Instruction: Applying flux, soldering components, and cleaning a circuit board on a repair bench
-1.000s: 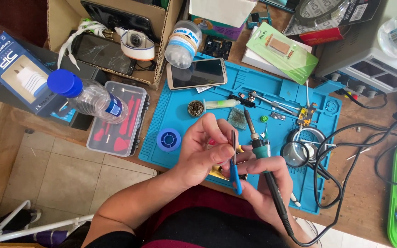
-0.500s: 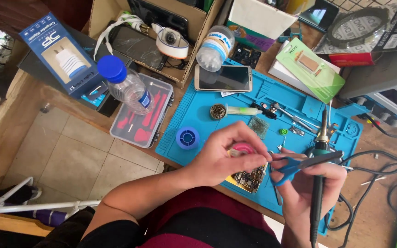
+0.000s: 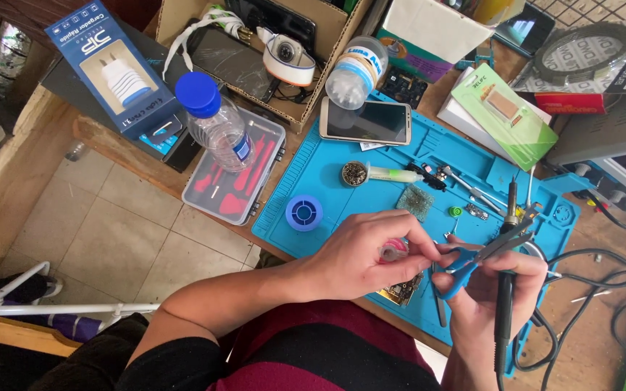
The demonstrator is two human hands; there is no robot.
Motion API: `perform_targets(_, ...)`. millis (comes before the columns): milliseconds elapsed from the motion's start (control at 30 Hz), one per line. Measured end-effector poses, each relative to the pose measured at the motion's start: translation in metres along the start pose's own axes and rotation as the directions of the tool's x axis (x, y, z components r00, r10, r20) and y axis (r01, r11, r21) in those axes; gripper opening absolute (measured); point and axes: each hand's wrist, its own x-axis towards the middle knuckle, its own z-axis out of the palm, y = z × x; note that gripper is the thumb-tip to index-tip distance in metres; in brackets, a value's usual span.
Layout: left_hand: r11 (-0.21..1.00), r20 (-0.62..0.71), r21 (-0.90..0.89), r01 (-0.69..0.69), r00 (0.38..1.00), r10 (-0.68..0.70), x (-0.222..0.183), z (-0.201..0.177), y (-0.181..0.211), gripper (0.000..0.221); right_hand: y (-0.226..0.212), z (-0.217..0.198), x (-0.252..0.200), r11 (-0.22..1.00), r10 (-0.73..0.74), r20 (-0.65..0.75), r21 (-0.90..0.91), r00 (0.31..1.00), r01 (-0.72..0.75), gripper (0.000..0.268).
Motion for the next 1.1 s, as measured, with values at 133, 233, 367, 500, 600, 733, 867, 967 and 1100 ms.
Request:
perform_targets(133,1.000,0.004,0.010,0.022,1.000,-0.022,-0.001,0.002,-0.003,0.009,0.006,0.003,-0.004,0.998,0.052,-0.018,0.025,0.998,-0.052,0.062)
perform_targets(233,0.999,0.005,0.035,0.042,0.999,-0.042,0.000,0.001,-0.001,0.009,0.009,0.003,-0.004,1.000,0.018,-0.061,0.007,0.998,-0.018,0.059)
perform_targets(367,0.998,0.035,0.003,0.064,0.997,-0.064,0.000,-0.001,0.002,0.010,0.008,0.002,-0.004,0.999,0.053,-0.033,0.013,0.998,-0.052,0.059)
perform_targets(500,0.997,0.033,0.050,0.065,0.997,-0.066,0.001,-0.001,-0.003,0.015,0.002,0.006,0.001,0.997,0.064,0.028,0.035,0.998,-0.065,0.062)
perform_targets(600,0.993,0.003,0.105,0.056,0.998,-0.057,0.001,0.002,-0.004,0.018,0.001,0.006,0.000,0.997,0.069,0.045,0.018,0.997,-0.070,0.068)
perform_targets(733,0.990,0.019,0.136,-0.036,0.999,0.034,0.003,0.000,-0.001,0.018,0.006,0.003,0.000,0.996,0.082,0.019,0.032,0.996,-0.083,0.063)
perform_targets(867,0.998,0.057,0.051,0.030,0.998,-0.033,0.003,-0.004,0.000,0.017,0.006,0.001,0.005,0.999,0.049,0.011,0.005,0.999,-0.049,0.057)
perform_targets(967,0.997,0.046,-0.071,0.018,0.999,-0.015,0.006,-0.004,-0.011,0.020,0.016,-0.003,0.011,0.998,0.042,-0.013,0.044,0.999,-0.041,0.062)
perform_targets(1100,0.975,0.033,-0.222,0.025,0.999,-0.018,0.005,-0.002,-0.024,0.026,0.016,-0.001,0.013,0.991,0.091,-0.031,0.100,0.995,-0.088,0.065)
